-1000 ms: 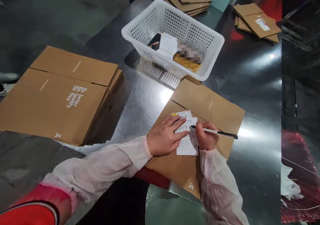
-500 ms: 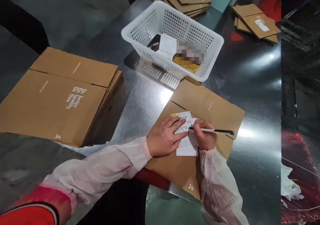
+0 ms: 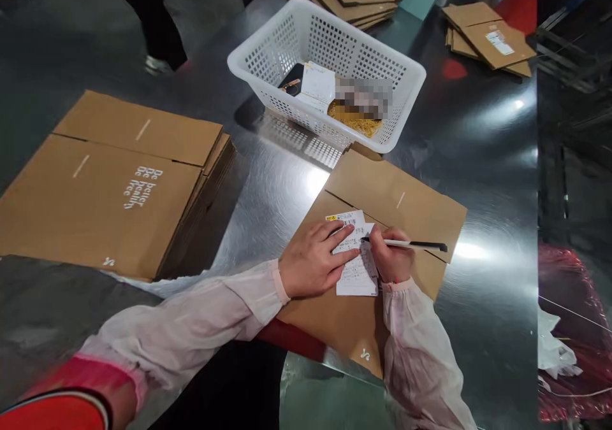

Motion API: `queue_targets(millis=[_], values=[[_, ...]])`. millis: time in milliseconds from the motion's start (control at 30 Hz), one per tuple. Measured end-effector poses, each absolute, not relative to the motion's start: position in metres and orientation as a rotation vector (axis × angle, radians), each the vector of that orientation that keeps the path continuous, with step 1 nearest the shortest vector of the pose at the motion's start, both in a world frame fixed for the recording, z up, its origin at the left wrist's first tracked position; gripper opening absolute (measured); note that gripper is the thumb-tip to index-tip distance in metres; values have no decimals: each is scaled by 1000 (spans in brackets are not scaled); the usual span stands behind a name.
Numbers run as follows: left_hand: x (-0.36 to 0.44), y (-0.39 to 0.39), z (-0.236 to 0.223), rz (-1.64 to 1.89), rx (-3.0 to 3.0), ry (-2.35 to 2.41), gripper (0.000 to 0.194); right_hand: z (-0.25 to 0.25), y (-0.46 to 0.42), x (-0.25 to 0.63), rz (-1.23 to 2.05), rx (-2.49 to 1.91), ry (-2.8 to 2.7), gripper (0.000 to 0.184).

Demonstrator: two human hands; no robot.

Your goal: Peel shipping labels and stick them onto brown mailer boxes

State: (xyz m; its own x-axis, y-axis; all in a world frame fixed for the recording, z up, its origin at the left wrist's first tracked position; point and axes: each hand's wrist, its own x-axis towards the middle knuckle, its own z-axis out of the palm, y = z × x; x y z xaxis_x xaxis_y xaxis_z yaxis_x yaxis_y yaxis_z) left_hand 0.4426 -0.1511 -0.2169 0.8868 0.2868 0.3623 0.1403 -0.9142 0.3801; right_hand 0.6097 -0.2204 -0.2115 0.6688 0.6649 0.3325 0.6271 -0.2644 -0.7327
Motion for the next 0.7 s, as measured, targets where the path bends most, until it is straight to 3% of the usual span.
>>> queue_targets(millis=[700], values=[[443,-151,-217,591,2689,317,34,-214,-227,614,119,-1966,-913,47]])
